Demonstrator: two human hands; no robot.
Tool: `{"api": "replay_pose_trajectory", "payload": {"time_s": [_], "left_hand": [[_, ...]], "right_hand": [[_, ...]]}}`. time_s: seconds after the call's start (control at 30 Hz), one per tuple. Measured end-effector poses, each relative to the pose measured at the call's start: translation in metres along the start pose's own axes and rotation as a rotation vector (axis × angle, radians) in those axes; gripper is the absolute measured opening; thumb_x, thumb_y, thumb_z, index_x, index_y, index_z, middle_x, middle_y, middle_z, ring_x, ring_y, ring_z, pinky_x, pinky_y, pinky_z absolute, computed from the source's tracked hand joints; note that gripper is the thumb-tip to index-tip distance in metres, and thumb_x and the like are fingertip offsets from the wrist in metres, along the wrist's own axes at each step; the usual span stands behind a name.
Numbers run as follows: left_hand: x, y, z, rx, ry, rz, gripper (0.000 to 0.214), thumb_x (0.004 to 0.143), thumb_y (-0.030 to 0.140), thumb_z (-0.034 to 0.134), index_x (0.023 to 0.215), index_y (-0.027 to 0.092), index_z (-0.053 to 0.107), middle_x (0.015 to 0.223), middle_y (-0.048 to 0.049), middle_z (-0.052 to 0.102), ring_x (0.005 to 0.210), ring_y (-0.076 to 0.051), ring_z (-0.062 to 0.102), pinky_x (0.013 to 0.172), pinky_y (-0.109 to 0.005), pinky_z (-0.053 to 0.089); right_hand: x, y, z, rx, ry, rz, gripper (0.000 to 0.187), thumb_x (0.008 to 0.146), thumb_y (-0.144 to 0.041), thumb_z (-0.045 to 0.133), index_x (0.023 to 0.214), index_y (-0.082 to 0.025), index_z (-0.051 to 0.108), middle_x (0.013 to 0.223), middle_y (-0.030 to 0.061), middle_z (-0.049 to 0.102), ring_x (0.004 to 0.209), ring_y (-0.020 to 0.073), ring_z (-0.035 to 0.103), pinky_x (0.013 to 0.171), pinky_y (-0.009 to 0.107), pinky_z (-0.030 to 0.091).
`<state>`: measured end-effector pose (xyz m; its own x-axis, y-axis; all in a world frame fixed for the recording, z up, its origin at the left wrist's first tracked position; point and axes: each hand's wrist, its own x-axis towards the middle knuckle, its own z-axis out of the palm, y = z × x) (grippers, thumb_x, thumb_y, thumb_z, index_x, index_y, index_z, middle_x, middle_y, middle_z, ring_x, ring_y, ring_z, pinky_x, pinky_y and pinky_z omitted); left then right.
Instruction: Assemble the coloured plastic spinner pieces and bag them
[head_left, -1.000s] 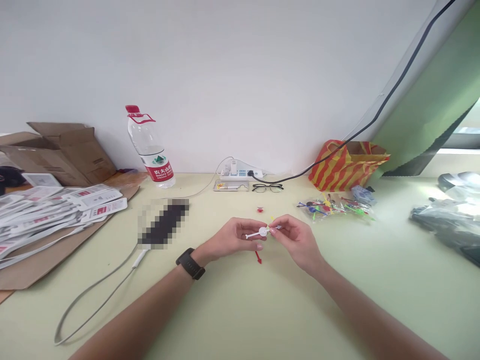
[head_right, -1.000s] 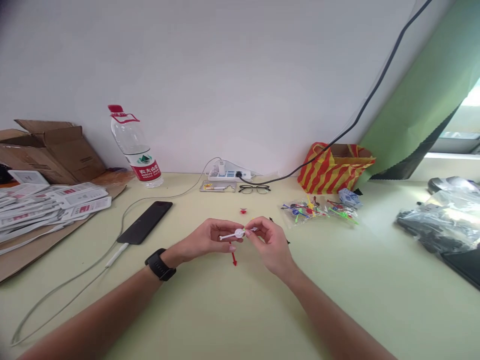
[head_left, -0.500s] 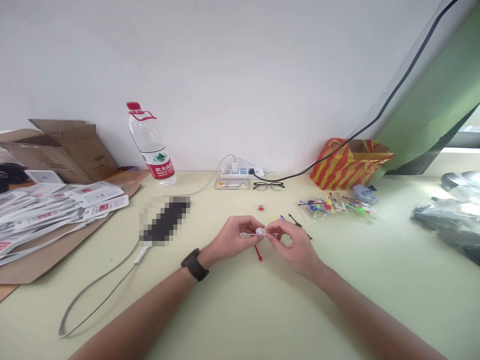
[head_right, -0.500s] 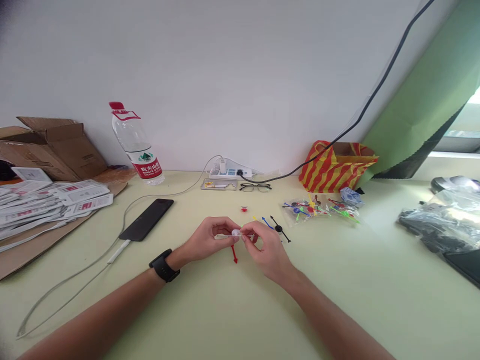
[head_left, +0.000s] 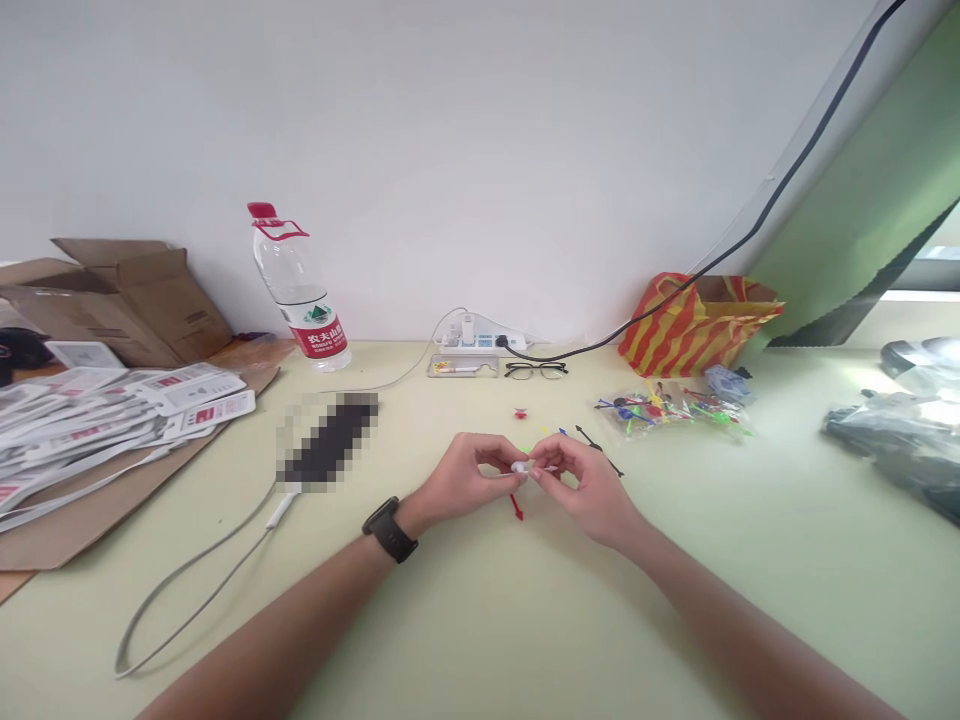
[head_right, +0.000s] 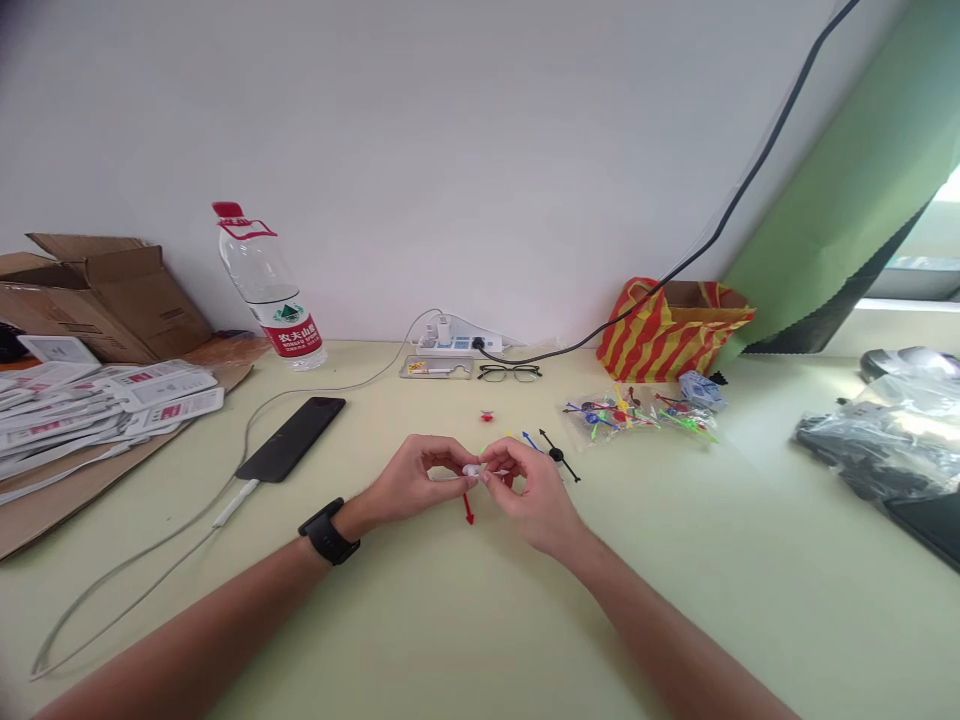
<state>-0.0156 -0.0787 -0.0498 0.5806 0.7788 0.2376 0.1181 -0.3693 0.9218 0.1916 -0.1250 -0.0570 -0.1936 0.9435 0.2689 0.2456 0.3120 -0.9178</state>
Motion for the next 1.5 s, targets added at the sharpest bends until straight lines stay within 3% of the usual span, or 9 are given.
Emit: {"api": "replay_pose_trajectory", "payload": {"time_s": [0.2,0.37,0.6,0.83,0.93,1.0,1.1,1.27,1.5], "left_hand": [[0.000,0.004,0.001,-0.067,0.019,-0.019,0.016,0.085,0.028,0.079,0.086,0.012,0.076,0.086,-0.0082,0.077,0.078,-0.018,0.069,0.080,-0.032,0.058],[0.002,0.009,-0.005,-0.289,-0.071,-0.137,0.024,0.090,0.034,0.077,0.102,0.013,0.077,0.103,-0.0131,0.078,0.097,-0.022,0.071,0.088,-0.035,0.056],[0.005,0.003,-0.013,-0.414,-0.048,-0.147,0.021,0.088,0.030,0.081,0.100,0.014,0.075,0.090,-0.0075,0.074,0.087,-0.017,0.069,0.083,-0.032,0.054],[0.007,0.004,-0.012,-0.454,0.007,-0.138,0.021,0.085,0.029,0.084,0.097,0.013,0.077,0.089,-0.0065,0.076,0.084,-0.017,0.071,0.083,-0.032,0.056],[0.007,0.004,-0.013,-0.446,0.034,-0.129,0.022,0.083,0.029,0.086,0.097,0.013,0.078,0.091,-0.0072,0.077,0.085,-0.017,0.071,0.085,-0.032,0.056],[0.007,0.003,-0.013,-0.439,0.048,-0.124,0.023,0.082,0.029,0.087,0.097,0.014,0.079,0.092,-0.0077,0.077,0.087,-0.017,0.071,0.086,-0.032,0.055],[0.007,0.003,-0.012,-0.433,0.042,-0.124,0.023,0.082,0.030,0.086,0.097,0.014,0.079,0.093,-0.0079,0.077,0.088,-0.018,0.070,0.086,-0.033,0.055],[0.005,0.005,-0.006,-0.259,0.047,-0.062,0.026,0.083,0.034,0.084,0.102,0.017,0.080,0.092,-0.0075,0.076,0.080,-0.016,0.064,0.072,-0.030,0.049],[0.003,0.009,0.000,0.001,0.098,0.058,0.034,0.081,0.034,0.086,0.110,0.021,0.076,0.098,-0.0058,0.078,0.074,-0.013,0.056,0.067,-0.028,0.041]], "right_hand": [[0.000,-0.004,-0.001,0.027,-0.012,-0.026,0.015,0.096,-0.039,0.065,0.101,-0.025,0.068,0.098,0.0061,0.070,0.092,0.0232,0.066,0.086,0.039,0.055],[0.005,0.002,-0.006,0.088,0.036,-0.012,0.020,0.094,-0.041,0.069,0.104,-0.024,0.066,0.101,0.0064,0.069,0.092,0.0228,0.068,0.085,0.039,0.058],[0.002,0.006,-0.010,-0.102,0.257,-0.124,0.019,0.099,-0.039,0.061,0.109,-0.023,0.066,0.103,0.0084,0.071,0.094,0.0236,0.068,0.081,0.038,0.058],[-0.005,-0.004,-0.004,-0.069,0.235,-0.169,0.050,0.102,-0.039,0.056,0.149,-0.030,0.040,0.138,0.0124,0.059,0.092,0.0202,0.063,0.084,0.040,0.059],[-0.006,-0.005,-0.005,-0.009,0.182,-0.105,0.042,0.105,-0.042,0.051,0.144,-0.028,0.042,0.092,0.0044,0.067,0.079,0.0204,0.061,0.073,0.036,0.056],[-0.005,-0.005,-0.008,0.033,0.171,-0.020,0.028,0.107,-0.046,0.046,0.126,-0.027,0.053,0.059,-0.0060,0.046,0.055,0.0167,0.045,0.053,0.029,0.043],[-0.003,-0.005,-0.012,0.070,0.179,0.026,0.025,0.105,-0.049,0.050,0.111,-0.026,0.055,0.053,-0.0104,0.026,0.048,0.0135,0.028,0.047,0.027,0.027],[0.000,-0.005,-0.007,0.195,0.049,0.029,0.040,0.101,-0.048,0.059,0.133,-0.029,0.044,0.082,-0.0021,0.060,0.072,0.0165,0.054,0.068,0.030,0.047],[0.002,-0.004,-0.008,0.386,-0.075,0.174,0.049,0.096,-0.043,0.068,0.137,-0.031,0.042,0.086,-0.0024,0.065,0.072,0.0162,0.059,0.077,0.036,0.053]]}}
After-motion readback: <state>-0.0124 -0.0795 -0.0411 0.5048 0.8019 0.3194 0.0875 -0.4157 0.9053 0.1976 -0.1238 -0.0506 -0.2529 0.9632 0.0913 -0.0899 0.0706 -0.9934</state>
